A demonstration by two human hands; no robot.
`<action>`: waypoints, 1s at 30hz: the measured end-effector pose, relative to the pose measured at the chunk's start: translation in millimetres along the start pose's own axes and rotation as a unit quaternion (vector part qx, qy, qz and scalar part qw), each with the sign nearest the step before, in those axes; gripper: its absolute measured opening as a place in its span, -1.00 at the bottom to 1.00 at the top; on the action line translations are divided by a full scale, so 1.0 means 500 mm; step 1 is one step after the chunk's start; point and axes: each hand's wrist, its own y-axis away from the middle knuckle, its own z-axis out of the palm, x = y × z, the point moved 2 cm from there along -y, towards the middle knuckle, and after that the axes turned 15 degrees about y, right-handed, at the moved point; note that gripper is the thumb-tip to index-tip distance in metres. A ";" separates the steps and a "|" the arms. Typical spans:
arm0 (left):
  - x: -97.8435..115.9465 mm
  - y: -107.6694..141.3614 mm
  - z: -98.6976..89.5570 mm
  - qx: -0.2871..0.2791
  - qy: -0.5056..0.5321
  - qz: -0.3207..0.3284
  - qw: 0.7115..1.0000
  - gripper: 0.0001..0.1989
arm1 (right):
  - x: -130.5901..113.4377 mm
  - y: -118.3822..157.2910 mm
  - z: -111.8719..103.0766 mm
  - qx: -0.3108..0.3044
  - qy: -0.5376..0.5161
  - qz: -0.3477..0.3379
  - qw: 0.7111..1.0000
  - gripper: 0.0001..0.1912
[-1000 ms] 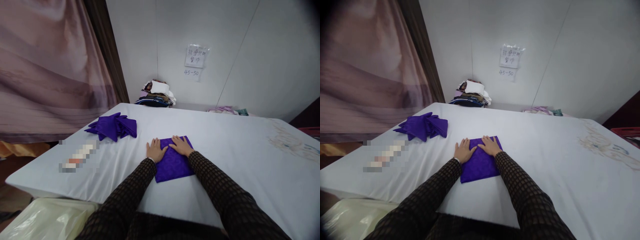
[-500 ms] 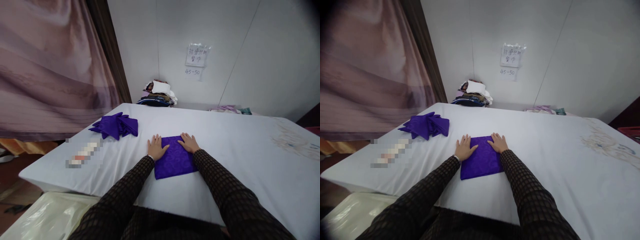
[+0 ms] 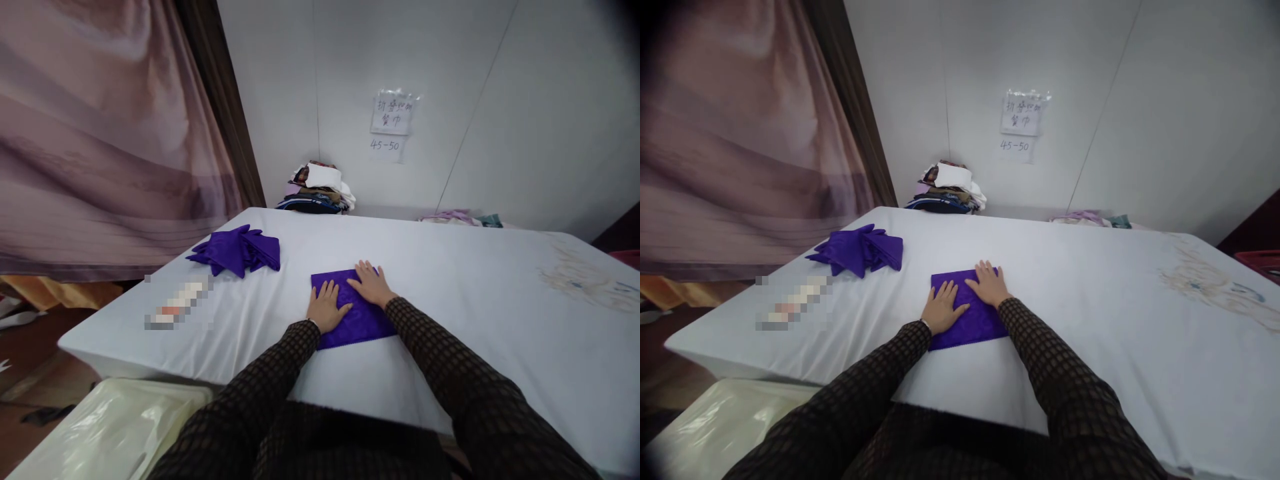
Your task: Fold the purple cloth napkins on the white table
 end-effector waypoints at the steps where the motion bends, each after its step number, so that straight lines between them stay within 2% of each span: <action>1: 0.000 0.000 -0.001 -0.004 -0.002 0.002 1.000 -0.24 | -0.022 0.019 0.000 0.009 -0.008 -0.030 0.999 -0.23; 3: 0.001 0.000 -0.002 -0.010 -0.005 0.005 1.000 -0.29 | -0.054 0.061 0.006 0.016 -0.028 -0.087 0.996 -0.23; 5: 0.002 0.000 -0.002 -0.011 -0.005 0.002 1.000 -0.31 | -0.058 0.102 0.018 0.010 -0.035 -0.104 0.994 -0.22; 9: 0.007 0.002 -0.002 -0.008 0.007 -0.009 1.000 -0.25 | 0.002 0.155 0.038 0.006 -0.006 -0.065 0.998 -0.23; 13: 0.008 -0.004 -0.009 -0.015 0.018 -0.016 1.000 -0.23 | 0.044 0.176 0.046 0.025 0.009 -0.046 0.999 -0.23; 16: 0.009 -0.009 -0.022 -0.040 0.037 -0.035 0.998 -0.23 | 0.045 0.178 0.048 0.024 0.008 -0.048 0.999 -0.23; 18: 0.018 -0.003 -0.029 -0.034 0.044 -0.040 0.998 -0.23 | 0.042 0.177 0.048 0.020 0.007 -0.048 0.999 -0.23; 21: 0.050 0.030 -0.029 -0.001 0.032 0.026 0.999 -0.26 | 0.041 0.176 0.047 0.015 0.007 -0.048 0.999 -0.23; 23: 0.070 0.064 -0.019 -0.017 0.030 0.073 0.997 -0.30 | 0.043 0.176 0.046 0.010 0.008 -0.047 0.999 -0.23; 25: 0.077 0.098 -0.011 -0.042 0.034 0.078 0.996 -0.30 | 0.043 0.177 0.045 0.004 0.009 -0.045 0.999 -0.22; 27: 0.066 0.128 -0.013 -0.050 0.035 0.067 0.996 -0.28 | 0.043 0.178 0.044 0.003 0.011 -0.045 0.999 -0.22; 30: 0.026 0.167 -0.034 -0.048 0.028 0.048 0.997 -0.27 | 0.043 0.179 0.045 0.014 0.015 -0.046 0.999 -0.23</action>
